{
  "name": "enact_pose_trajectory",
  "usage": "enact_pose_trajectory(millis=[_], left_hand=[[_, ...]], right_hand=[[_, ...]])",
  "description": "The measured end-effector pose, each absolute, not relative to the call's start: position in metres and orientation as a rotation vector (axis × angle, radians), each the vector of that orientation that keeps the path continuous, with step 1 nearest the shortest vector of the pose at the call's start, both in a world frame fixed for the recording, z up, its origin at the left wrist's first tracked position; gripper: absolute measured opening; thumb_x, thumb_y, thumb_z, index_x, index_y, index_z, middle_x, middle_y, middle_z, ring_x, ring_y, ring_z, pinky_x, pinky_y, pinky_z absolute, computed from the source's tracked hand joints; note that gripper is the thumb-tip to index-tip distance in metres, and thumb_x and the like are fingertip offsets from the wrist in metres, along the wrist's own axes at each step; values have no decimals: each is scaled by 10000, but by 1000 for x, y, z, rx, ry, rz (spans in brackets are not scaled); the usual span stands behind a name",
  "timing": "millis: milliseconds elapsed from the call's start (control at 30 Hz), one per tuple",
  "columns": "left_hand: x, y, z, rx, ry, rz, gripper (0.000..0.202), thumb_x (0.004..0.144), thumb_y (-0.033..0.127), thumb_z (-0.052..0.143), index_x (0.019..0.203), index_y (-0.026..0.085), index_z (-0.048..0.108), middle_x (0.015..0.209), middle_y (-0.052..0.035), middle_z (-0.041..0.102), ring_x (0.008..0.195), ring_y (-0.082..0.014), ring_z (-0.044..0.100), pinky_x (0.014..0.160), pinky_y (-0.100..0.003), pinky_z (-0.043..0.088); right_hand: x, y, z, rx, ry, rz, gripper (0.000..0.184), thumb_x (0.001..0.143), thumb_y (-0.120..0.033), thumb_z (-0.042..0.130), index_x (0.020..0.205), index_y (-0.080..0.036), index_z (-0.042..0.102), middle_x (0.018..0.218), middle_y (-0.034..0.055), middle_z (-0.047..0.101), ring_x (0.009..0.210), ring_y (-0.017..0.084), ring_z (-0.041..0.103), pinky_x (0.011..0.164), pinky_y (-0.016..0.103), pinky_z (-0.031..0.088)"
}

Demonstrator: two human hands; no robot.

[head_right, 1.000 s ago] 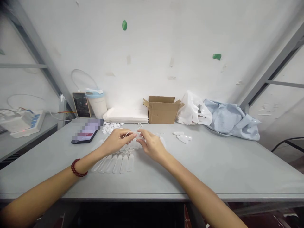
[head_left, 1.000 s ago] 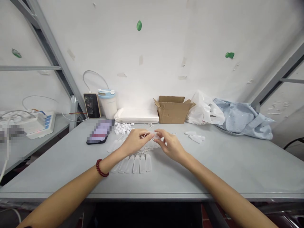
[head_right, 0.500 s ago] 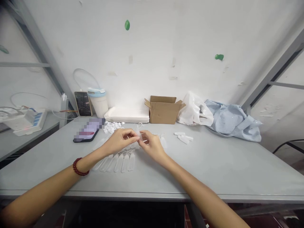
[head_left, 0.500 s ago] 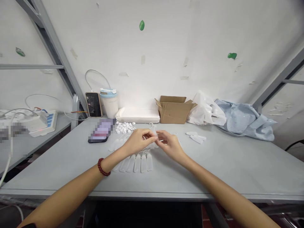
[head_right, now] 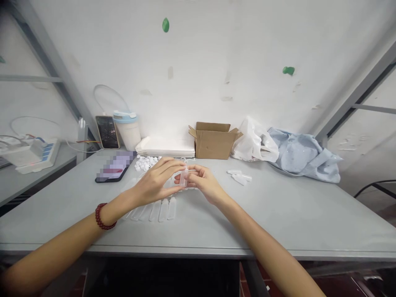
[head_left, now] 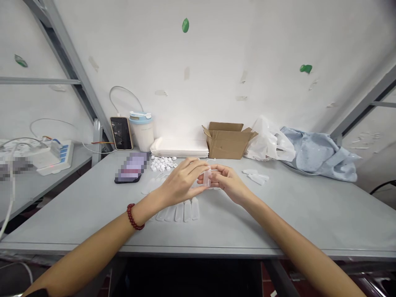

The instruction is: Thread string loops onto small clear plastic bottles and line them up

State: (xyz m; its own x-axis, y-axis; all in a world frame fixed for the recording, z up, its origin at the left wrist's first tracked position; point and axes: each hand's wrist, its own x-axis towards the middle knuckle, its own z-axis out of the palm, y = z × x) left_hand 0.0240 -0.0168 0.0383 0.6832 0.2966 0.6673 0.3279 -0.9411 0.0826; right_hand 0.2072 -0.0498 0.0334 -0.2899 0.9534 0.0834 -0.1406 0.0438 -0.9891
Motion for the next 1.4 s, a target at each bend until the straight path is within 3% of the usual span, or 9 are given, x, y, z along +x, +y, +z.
enact_pose_trajectory(millis=[200,433,667,1000,1400], left_hand=[[29,-29,36,-2988,-610,-949,302,778,268,623,1049,154,556,1046,-87,605,1026,-252,467,870,-387,428],[26,-47,45,-3363,-705,-502,342,703,355,709,968,171,593,850,-41,584,912,-218,470,761,-306,423],[23,-49,50,-3358,-859,-326,360,712,387,686,963,149,585,850,-49,574,929,-227,474,737,-298,409],[22,-48,46,-3301,-831,-206,339,754,440,635,912,146,575,883,-60,574,911,-229,471,722,-299,389],[24,-51,47,-3232,-855,-130,416,737,488,646,934,130,573,886,-72,557,891,-233,473,730,-304,387]], right_hand=[[226,-50,46,-1208,-1700,1479,204,747,-259,599,911,-140,622,778,48,701,696,142,654,667,273,506],[238,-50,48,-1283,-2263,1634,210,824,-232,453,814,-119,630,823,72,692,624,105,622,558,215,441],[237,-48,42,-1289,-2357,1644,282,833,-203,436,1031,-121,619,795,60,676,634,100,585,571,217,437],[234,-49,38,-1261,-2372,1624,239,842,-249,466,970,-126,626,783,45,646,611,82,552,528,190,404],[231,-49,41,-1304,-2361,1617,268,838,-272,489,1026,-129,614,777,37,640,588,76,534,497,184,374]])
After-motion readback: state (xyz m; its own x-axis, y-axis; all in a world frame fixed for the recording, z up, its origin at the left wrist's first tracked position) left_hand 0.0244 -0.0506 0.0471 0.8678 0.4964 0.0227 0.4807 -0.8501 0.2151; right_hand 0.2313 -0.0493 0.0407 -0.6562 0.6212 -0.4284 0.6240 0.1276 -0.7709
